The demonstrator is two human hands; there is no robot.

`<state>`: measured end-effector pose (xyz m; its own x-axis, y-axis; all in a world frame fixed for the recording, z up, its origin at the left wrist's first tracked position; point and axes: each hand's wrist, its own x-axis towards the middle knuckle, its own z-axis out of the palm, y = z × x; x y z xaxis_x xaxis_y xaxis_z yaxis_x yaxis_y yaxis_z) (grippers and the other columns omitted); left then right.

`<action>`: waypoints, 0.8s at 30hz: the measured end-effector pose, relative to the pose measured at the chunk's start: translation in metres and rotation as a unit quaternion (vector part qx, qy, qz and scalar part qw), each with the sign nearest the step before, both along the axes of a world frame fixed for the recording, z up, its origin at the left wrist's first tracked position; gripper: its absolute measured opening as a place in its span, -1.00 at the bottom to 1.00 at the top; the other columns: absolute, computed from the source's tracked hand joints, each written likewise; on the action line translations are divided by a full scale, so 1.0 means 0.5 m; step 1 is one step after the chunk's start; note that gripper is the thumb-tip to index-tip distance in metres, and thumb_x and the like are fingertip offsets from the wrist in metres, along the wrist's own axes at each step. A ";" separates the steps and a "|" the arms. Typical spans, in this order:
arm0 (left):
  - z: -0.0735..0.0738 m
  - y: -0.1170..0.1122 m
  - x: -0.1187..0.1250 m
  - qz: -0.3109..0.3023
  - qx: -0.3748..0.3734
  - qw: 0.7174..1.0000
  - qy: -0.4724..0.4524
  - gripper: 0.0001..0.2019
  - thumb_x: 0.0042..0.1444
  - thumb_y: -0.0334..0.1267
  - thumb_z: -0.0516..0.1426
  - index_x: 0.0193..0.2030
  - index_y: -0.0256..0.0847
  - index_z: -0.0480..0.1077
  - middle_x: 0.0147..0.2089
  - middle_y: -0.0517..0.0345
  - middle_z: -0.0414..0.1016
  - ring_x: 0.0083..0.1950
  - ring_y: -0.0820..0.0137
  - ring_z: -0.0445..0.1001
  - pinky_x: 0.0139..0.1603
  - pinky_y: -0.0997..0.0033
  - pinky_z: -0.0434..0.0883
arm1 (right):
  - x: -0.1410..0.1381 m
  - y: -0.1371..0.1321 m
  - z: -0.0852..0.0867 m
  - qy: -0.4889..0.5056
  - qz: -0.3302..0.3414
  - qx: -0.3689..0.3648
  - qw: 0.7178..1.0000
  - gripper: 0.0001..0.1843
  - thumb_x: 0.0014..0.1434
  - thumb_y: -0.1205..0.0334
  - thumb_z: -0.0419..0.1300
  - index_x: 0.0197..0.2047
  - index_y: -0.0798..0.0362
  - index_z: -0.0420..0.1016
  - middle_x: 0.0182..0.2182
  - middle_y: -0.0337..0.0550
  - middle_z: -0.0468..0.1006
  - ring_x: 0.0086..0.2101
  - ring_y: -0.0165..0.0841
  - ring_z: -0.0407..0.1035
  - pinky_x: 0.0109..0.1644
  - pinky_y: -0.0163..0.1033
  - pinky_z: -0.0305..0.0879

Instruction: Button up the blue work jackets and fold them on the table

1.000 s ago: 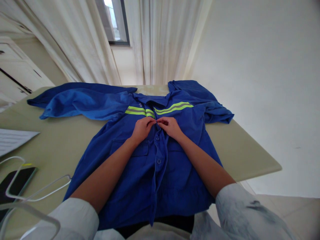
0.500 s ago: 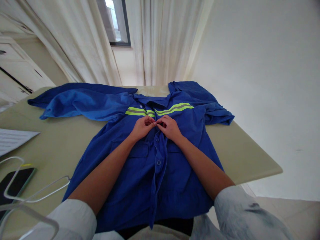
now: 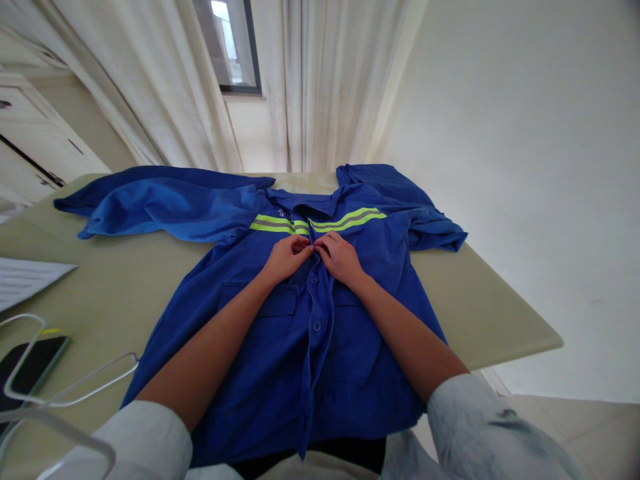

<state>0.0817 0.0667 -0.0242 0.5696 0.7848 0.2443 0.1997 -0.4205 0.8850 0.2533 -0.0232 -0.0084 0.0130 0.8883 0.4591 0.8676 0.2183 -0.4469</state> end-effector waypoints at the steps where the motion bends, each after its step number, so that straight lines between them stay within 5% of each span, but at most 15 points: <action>1: 0.002 0.000 -0.001 -0.002 0.017 1.000 0.013 -0.68 0.20 -0.01 0.24 -0.11 -0.24 0.58 -0.15 -0.03 0.69 -0.16 0.22 0.65 -0.09 0.26 0.54 | 0.001 0.000 0.000 0.006 0.002 0.006 1.000 -0.89 0.42 0.29 0.22 -0.10 0.00 0.60 -0.13 -0.08 0.56 -0.11 -0.23 0.46 -0.05 -0.20 0.37; 14: 0.006 0.003 -0.004 -0.036 0.069 0.996 0.041 -0.77 0.26 -0.22 0.12 -0.12 -0.20 0.61 -0.14 0.05 0.70 -0.14 0.25 0.63 -0.06 0.30 0.51 | 0.008 0.004 -0.010 0.040 0.010 0.030 0.999 -0.93 0.37 0.28 0.26 -0.11 0.02 0.58 -0.18 -0.11 0.55 -0.24 -0.29 0.42 -0.13 -0.20 0.34; 24: 0.015 -0.019 -0.008 0.027 0.180 0.982 0.056 -0.83 0.24 -0.25 0.15 -0.26 -0.20 0.57 -0.32 0.09 0.60 -0.30 0.33 0.53 -0.23 0.36 0.41 | 0.007 0.008 -0.003 0.103 0.048 0.053 0.992 -0.93 0.33 0.28 0.27 -0.18 0.03 0.61 -0.30 -0.15 0.53 -0.31 -0.31 0.41 -0.20 -0.23 0.35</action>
